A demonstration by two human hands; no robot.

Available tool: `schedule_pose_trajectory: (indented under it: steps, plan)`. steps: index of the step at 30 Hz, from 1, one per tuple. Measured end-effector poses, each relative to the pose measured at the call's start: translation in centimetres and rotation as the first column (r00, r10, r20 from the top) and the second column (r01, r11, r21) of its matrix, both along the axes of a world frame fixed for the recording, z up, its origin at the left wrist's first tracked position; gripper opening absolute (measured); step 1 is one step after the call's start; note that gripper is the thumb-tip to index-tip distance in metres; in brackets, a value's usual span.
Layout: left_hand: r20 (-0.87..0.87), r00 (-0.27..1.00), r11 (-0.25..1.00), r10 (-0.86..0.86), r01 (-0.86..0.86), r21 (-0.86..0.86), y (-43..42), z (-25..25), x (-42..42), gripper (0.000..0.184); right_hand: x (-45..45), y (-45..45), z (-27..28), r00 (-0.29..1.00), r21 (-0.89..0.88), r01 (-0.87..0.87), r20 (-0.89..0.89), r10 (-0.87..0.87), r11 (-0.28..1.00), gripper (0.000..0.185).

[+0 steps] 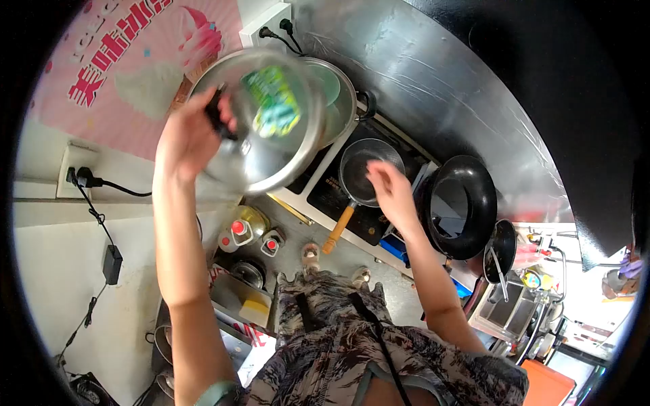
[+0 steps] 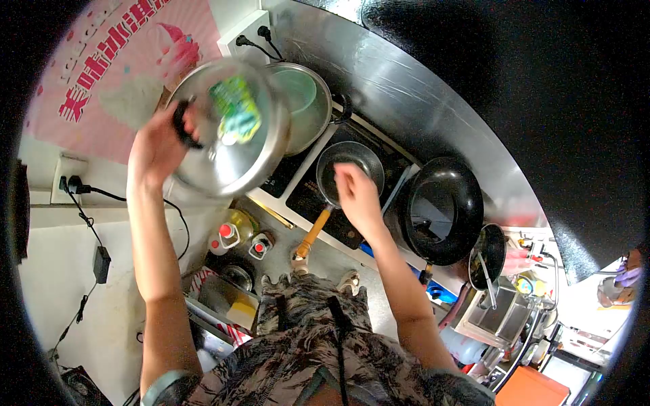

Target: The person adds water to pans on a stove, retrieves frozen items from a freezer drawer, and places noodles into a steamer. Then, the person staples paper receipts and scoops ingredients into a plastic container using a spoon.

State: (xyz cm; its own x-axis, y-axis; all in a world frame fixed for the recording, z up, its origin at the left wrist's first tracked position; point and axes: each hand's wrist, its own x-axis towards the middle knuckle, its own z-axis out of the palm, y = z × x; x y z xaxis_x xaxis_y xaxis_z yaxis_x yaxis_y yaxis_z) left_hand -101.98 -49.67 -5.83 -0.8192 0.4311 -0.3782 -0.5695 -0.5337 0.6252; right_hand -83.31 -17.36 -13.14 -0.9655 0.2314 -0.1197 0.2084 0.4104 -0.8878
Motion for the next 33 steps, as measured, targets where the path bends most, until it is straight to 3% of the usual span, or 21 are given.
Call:
schedule_pose_trajectory:
  steps: [2,3,4,5,6,7,9,11,13,16,20,22,26,29,30,31,32,33]
  plan:
    - [0.047,0.993,0.99,0.113,-0.108,-0.089,-2.1,1.4,4.2,0.027,-5.8,-2.5,-2.3,0.989,-0.202,-0.041,0.128,0.068,0.978,0.017]
    - [0.052,0.996,0.993,0.073,-0.067,-0.099,-3.9,0.5,5.9,0.037,-8.8,-3.8,-4.8,0.973,-0.225,-0.057,0.204,0.104,0.973,0.018]
    - [0.088,0.988,0.98,0.129,-0.114,-0.16,-4.4,0.8,7.8,0.037,-11.3,-5.8,-5.9,0.975,0.037,-0.103,0.202,0.094,0.994,0.025]
    - [0.107,0.979,0.959,0.171,-0.141,-0.246,-4.7,1.3,9.4,0.036,-13.9,-7.9,-5.6,0.938,0.303,-0.187,0.337,0.078,0.934,0.037]
    - [0.116,0.973,0.949,0.201,-0.165,-0.268,-5.6,0.6,11.0,0.034,-15.3,-9.8,-6.4,0.933,0.477,-0.203,0.358,0.022,0.855,0.046]
    - [0.142,0.957,0.928,0.254,-0.199,-0.316,-6.0,0.4,12.6,0.033,-16.4,-11.1,-7.2,0.936,0.468,-0.199,0.351,0.026,0.861,0.046]
    - [0.184,0.926,0.902,0.33,-0.251,-0.351,-6.9,-0.2,15.4,0.032,-18.5,-13.0,-9.3,0.859,0.542,-0.22,0.502,-0.102,0.811,0.057]
    - [0.199,0.914,0.907,0.354,-0.283,-0.311,-7.5,-0.7,17.8,0.033,-19.3,-13.4,-11.9,0.854,0.53,-0.2,0.506,-0.119,0.824,0.051]
    - [0.262,0.865,0.894,0.428,-0.362,-0.265,-7.7,-1.2,19.6,0.035,-19.4,-12.8,-13.0,0.773,0.323,-0.11,0.622,-0.123,0.94,0.034]
    - [0.313,0.808,0.867,0.499,-0.456,-0.202,-8.4,-1.9,21.2,0.035,-19.2,-11.8,-13.9,0.816,0.326,-0.022,0.552,-0.172,0.945,0.026]
    - [0.338,0.778,0.848,0.529,-0.497,-0.183,-8.6,-2.9,22.8,0.034,-18.1,-8.4,-11.6,0.754,0.353,-0.212,0.652,-0.077,0.911,0.026]
    - [0.32,0.792,0.854,0.52,-0.477,-0.209,-9.1,-3.3,22.7,0.032,-17.8,-7.9,-11.1,0.873,0.672,-0.28,0.475,-0.109,0.686,0.024]
    - [0.319,0.788,0.849,0.526,-0.471,-0.239,-9.0,-3.8,23.1,0.032,-18.1,-7.9,-12.0,0.859,0.709,-0.422,0.512,0.001,0.565,0.022]
    - [0.318,0.808,0.867,0.496,-0.445,-0.222,-8.4,-3.6,23.3,0.032,-18.3,-8.1,-12.9,0.791,0.602,-0.539,0.602,0.109,0.589,0.019]
    - [0.315,0.809,0.867,0.496,-0.447,-0.22,-8.1,-3.3,23.1,0.032,-19.3,-7.4,-13.1,0.704,0.276,-0.398,0.703,0.099,0.875,0.018]
    - [0.312,0.81,0.867,0.497,-0.448,-0.217,-7.9,-3.0,23.0,0.032,-19.8,-7.0,-12.6,0.609,-0.081,-0.135,0.78,0.147,0.988,0.018]
    - [0.311,0.813,0.87,0.493,-0.445,-0.215,-7.8,-2.9,22.9,0.032,-19.3,-6.2,-11.8,0.642,-0.196,-0.036,0.747,0.173,0.98,0.016]
    - [0.309,0.815,0.87,0.491,-0.442,-0.217,-7.8,-2.8,22.8,0.032,-18.8,-5.6,-11.5,0.644,-0.194,-0.032,0.746,0.169,0.98,0.016]
